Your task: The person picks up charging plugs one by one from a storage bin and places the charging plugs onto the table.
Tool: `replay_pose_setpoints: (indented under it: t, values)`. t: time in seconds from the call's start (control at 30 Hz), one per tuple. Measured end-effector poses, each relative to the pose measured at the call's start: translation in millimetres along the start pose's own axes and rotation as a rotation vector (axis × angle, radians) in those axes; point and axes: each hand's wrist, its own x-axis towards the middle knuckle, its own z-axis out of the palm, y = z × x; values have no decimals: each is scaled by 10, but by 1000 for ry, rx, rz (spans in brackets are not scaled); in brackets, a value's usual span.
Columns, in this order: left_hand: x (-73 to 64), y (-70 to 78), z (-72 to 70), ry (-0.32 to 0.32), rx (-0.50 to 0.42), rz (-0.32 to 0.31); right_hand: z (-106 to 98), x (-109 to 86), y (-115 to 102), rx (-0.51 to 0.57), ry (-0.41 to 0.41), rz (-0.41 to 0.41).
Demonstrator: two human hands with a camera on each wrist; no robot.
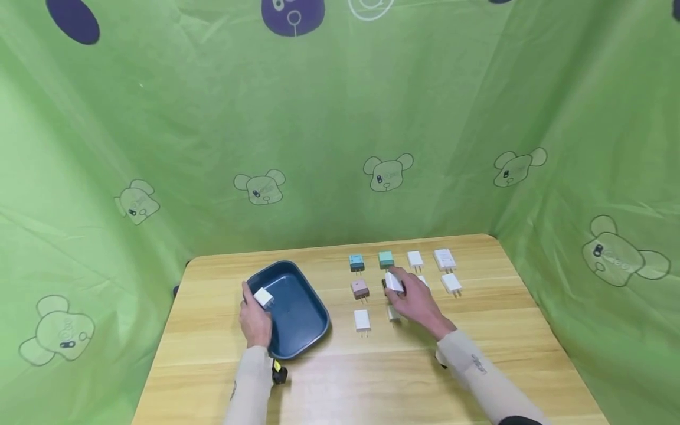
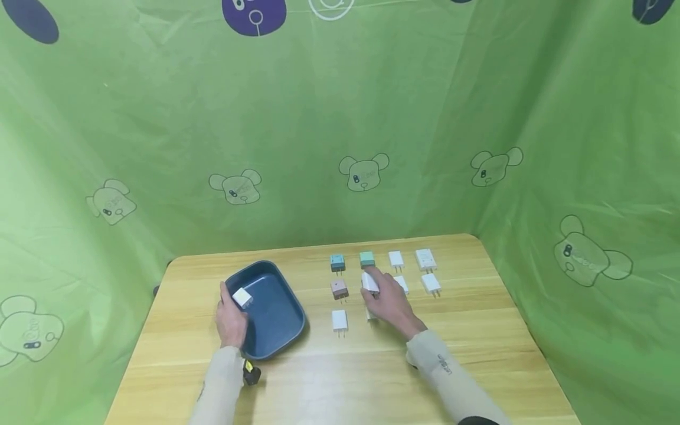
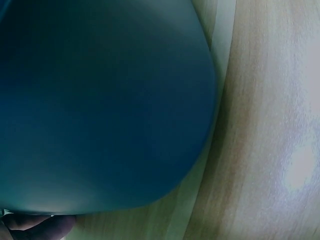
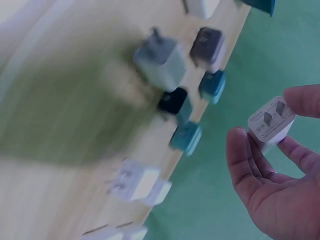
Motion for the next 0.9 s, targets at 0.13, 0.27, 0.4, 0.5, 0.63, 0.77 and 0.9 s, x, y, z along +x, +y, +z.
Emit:
replay_pose_setpoints:
  t: [0.13,0.27,0.4,0.5,0.63,0.77,0.9]
  values:
    - [0,-2,8,22,4,11,-66,-78,172,-20,21,15]
    - [7,-1,1,15,3,7,-112,-155,314,-23,34,48]
    - [8,1,-2,3,8,10,-143,-228,421,-55,49,75]
    - [2,-1,-5,-7,10,10,-150,-283,489,-93,51,86]
    - [-1,-12,-2,-4,4,10,-149,-351,549,-111,39,87]
    - [8,-12,-6,-3,3,10,-138,-393,589,-128,30,97]
    - [-1,1,-13,-11,10,4,-123,-448,638,-159,28,106]
